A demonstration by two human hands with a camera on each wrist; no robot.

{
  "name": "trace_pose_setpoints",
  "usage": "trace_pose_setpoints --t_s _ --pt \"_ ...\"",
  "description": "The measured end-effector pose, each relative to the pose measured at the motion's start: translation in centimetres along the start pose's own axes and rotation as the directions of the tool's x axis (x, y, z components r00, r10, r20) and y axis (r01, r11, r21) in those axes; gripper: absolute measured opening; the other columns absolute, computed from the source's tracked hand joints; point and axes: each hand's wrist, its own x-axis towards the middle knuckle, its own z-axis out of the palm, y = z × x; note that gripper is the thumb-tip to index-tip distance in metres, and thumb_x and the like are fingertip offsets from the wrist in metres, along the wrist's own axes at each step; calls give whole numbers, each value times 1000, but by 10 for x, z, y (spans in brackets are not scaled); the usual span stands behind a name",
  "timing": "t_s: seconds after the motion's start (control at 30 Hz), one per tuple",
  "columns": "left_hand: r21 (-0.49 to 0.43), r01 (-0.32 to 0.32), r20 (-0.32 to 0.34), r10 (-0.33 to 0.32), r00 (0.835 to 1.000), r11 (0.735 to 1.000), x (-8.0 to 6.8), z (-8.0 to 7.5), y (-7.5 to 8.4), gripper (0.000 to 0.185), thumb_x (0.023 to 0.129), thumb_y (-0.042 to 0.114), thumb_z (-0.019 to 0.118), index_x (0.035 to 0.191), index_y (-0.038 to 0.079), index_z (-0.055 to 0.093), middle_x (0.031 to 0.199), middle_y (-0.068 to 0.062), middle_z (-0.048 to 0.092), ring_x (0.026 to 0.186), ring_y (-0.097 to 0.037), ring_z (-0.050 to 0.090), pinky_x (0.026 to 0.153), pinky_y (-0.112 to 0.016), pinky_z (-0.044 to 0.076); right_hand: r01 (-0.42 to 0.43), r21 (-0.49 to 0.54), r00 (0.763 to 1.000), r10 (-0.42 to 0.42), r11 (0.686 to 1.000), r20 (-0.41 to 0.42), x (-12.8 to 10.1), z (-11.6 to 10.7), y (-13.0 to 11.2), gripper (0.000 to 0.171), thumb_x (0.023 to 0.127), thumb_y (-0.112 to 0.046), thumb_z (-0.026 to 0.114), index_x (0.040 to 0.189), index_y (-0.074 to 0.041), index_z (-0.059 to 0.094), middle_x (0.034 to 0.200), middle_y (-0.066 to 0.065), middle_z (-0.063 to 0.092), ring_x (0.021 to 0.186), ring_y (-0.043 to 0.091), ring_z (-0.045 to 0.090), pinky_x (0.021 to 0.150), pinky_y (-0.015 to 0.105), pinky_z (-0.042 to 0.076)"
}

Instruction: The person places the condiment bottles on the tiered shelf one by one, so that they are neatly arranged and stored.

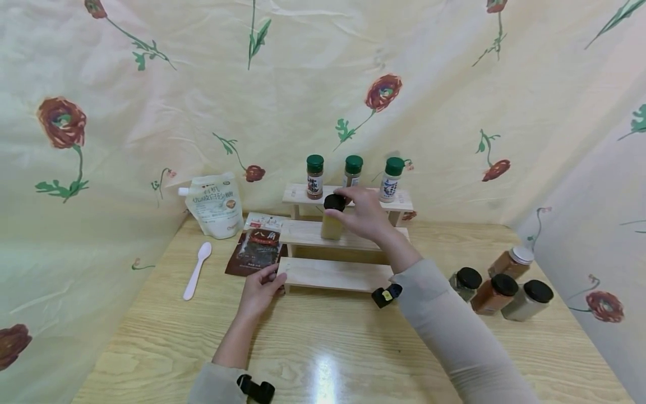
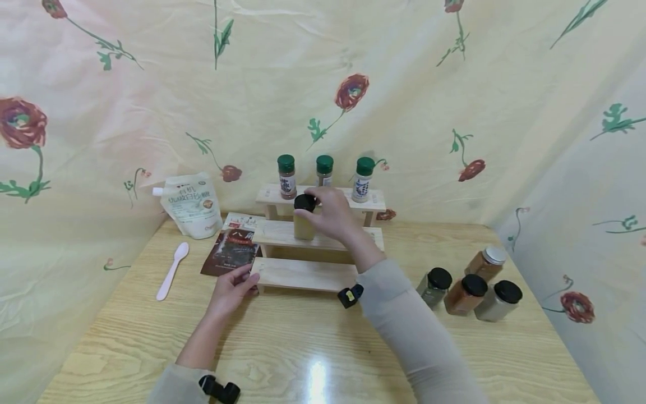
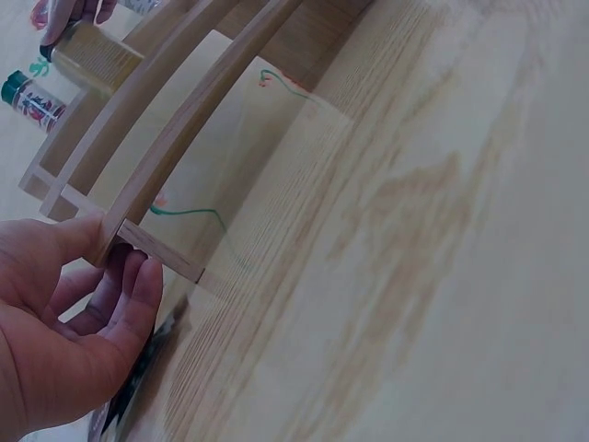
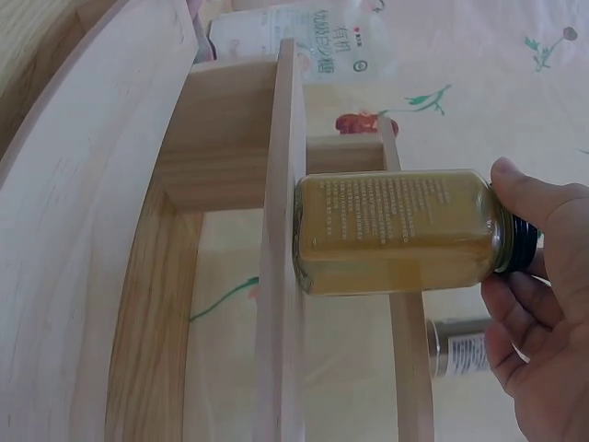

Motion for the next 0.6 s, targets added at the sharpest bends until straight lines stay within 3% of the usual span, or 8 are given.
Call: trace_pose_setpoints --t_s 0.2,0.4,0.6 --pt "-4 1 2 -1 1000 1000 1 1 0 43 95 9 72 134 -4 62 102 -13 59 81 -13 65 73 -28 64 -3 12 1000 3 1000 30 8 6 -8 40 88 -26 82 120 -4 71 109 11 71 96 26 59 81 38 52" --pt "-22 6 -2 -6 1000 1000 1 1 0 45 94 8 73 135 -5 60 104 -14 59 81 -12 66 74 -29 64 -39 9 997 38 999 72 17 14 -16 46 90 -28 80 128 -5 68 118 11 70 101 25 58 85 39 52" --pt "-22 1 -10 -1 1000 1000 2 1 -1 44 94 5 72 135 -7 60 103 -16 61 79 -11 66 72 -27 64 -39 6 995 38 999 90 24 23 -25 49 90 -31 80 129 -5 68 115 11 71 100 25 58 85 38 52"
